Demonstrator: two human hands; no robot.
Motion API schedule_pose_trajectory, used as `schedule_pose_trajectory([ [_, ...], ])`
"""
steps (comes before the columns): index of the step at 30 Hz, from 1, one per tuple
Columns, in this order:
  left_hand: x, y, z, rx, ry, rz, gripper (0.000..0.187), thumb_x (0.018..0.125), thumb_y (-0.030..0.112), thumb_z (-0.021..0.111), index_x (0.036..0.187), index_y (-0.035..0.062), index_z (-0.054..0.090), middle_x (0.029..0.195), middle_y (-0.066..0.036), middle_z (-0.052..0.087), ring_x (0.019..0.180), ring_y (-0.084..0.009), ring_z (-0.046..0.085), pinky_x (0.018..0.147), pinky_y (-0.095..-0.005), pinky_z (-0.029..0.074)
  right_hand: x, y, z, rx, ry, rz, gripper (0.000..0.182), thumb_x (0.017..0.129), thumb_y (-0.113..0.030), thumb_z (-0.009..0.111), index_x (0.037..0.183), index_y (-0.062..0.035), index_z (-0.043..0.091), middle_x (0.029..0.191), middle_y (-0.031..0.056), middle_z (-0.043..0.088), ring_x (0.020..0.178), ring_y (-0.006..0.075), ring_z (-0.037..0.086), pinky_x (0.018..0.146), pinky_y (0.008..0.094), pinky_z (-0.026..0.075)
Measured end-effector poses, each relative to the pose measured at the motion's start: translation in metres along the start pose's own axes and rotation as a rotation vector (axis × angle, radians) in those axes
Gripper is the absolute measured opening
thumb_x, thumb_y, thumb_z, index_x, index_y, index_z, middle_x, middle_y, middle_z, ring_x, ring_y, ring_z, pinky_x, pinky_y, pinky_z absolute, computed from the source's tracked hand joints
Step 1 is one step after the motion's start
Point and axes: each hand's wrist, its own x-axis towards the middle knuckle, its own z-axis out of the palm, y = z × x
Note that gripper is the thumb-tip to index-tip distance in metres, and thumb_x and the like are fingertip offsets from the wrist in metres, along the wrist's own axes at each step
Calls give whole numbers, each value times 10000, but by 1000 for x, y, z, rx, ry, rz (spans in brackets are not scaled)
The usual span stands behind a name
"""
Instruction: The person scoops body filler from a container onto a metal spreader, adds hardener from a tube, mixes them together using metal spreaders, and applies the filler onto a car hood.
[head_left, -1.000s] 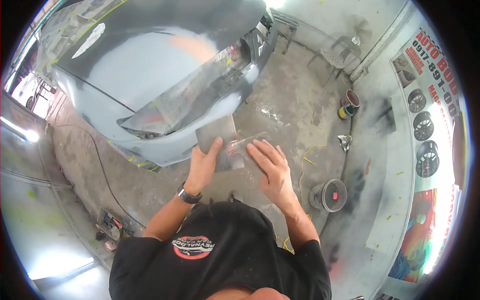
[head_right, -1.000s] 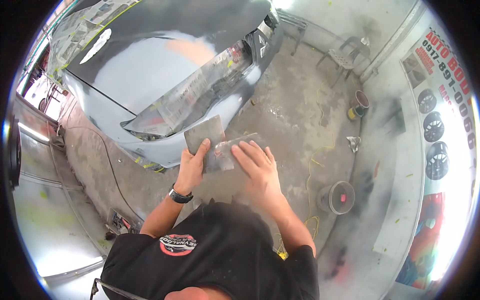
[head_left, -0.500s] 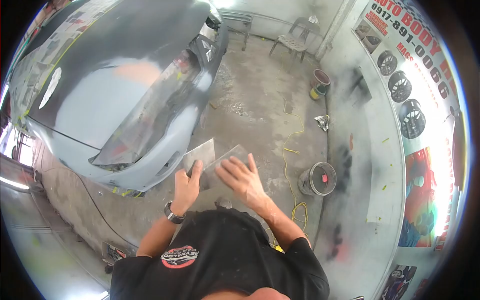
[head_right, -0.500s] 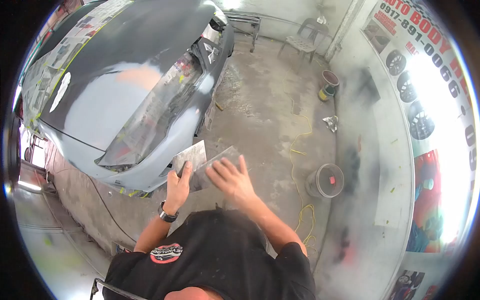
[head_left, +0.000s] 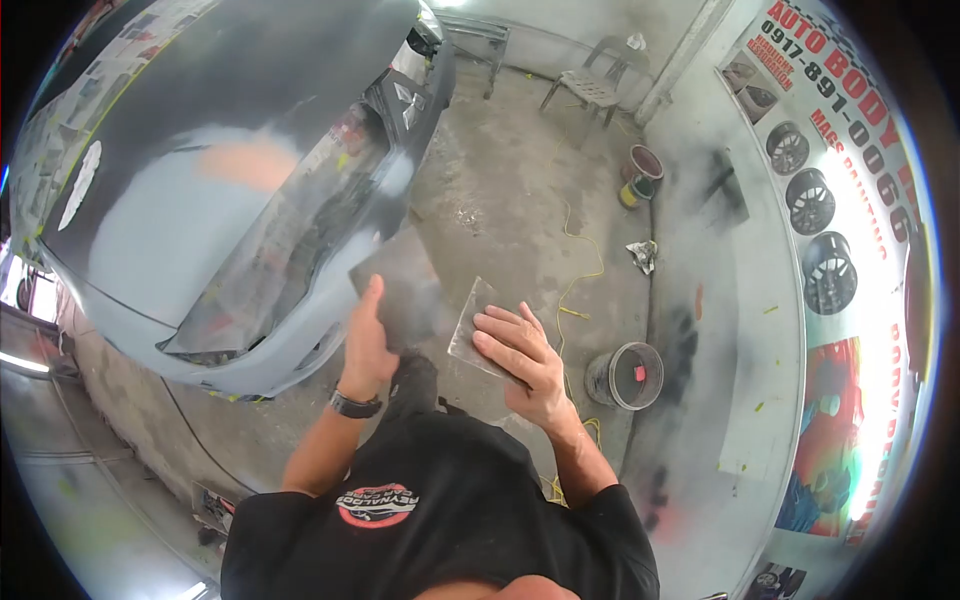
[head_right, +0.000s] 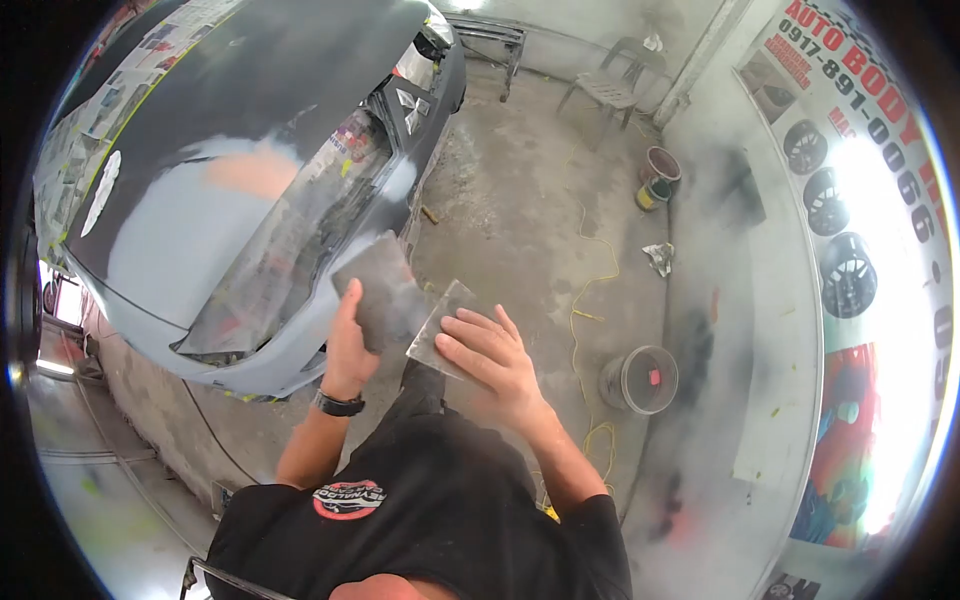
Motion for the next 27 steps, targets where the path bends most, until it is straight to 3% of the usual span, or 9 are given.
schedule_pose_trajectory([
  [6, 85, -36, 24, -21, -138, -77, 377, 1010, 209, 665, 1319, 10, 583, 1238, -115, 676, 1096, -239, 687, 930, -387, 585, 38, 68, 13, -103, 5, -129, 533, 799, -68, 758, 1317, -163, 675, 1435, 124, 588, 1358, 390, 533, 1166, 601, 334],
  [11, 185, -49, 52, 35, -161, -37, 367, 1003, 191, 674, 1311, 10, 590, 1216, -111, 682, 1091, -236, 689, 929, -389, 582, 72, 184, -8, -406, -41, 116, 646, 808, -37, 694, 1431, -165, 576, 1447, 135, 541, 1342, 430, 501, 1098, 659, 380],
  [14, 257, -34, 75, -26, -119, 16, 334, 1013, 204, 666, 1293, 33, 601, 1205, -78, 689, 1080, -206, 686, 926, -387, 580, 116, 242, -40, -707, -301, 158, 660, 807, -26, 678, 1441, -174, 567, 1433, 131, 543, 1316, 426, 511, 1050, 672, 412],
  [15, 280, -24, 80, -57, -106, 41, 321, 1019, 211, 661, 1288, 44, 604, 1201, -62, 692, 1076, -192, 684, 925, -385, 579, 126, 265, -46, -753, -361, 133, 562, 876, 3, 637, 1410, -167, 602, 1364, 124, 590, 1218, 405, 575, 1015, 573, 480],
  [18, 347, 10, 109, -81, -70, 142, 359, 988, 205, 709, 1275, 14, 608, 1197, -71, 680, 1078, -198, 676, 918, -367, 576, 159, 310, -59, 48, -143, 534, 440, 951, -6, 598, 1363, -152, 648, 1259, 118, 647, 1108, 329, 635, 964, 420, 518],
  [19, 365, 16, 123, -57, -13, 202, 353, 981, 210, 722, 1253, 10, 622, 1177, -58, 684, 1027, -171, 677, 896, -348, 569, 174, 314, -67, 178, -64, 723, 298, 1006, -89, 602, 1293, -68, 678, 1178, 98, 691, 1038, 223, 661, 904, 330, 522],
  [22, 408, 19, 140, 126, 85, 233, 309, 976, 203, 730, 1197, -1, 658, 1138, -56, 699, 985, -139, 667, 867, -321, 547, 191, 347, -81, 808, 183, 961, 241, 1005, -131, 668, 1194, 18, 682, 1178, 93, 701, 1011, 188, 690, 899, 362, 556],
  [23, 424, 17, 146, 266, 89, 298, 291, 975, 203, 731, 1167, -7, 670, 1103, -51, 706, 962, -128, 663, 848, -311, 539, 200, 350, -84, 978, 269, 991, 397, 1007, -216, 666, 1281, 67, 616, 1189, 95, 682, 1024, 168, 652, 888, 352, 534],
  [27, 469, 3, 162, 630, -4, 366, 251, 975, 195, 727, 1074, -35, 706, 992, -38, 725, 893, -99, 652, 789, -284, 516, 237, 378, -100, 1083, 468, 1016, 433, 1000, -197, 663, 1348, 42, 567, 1137, 82, 707, 1014, 184, 679, 895, 345, 543],
])
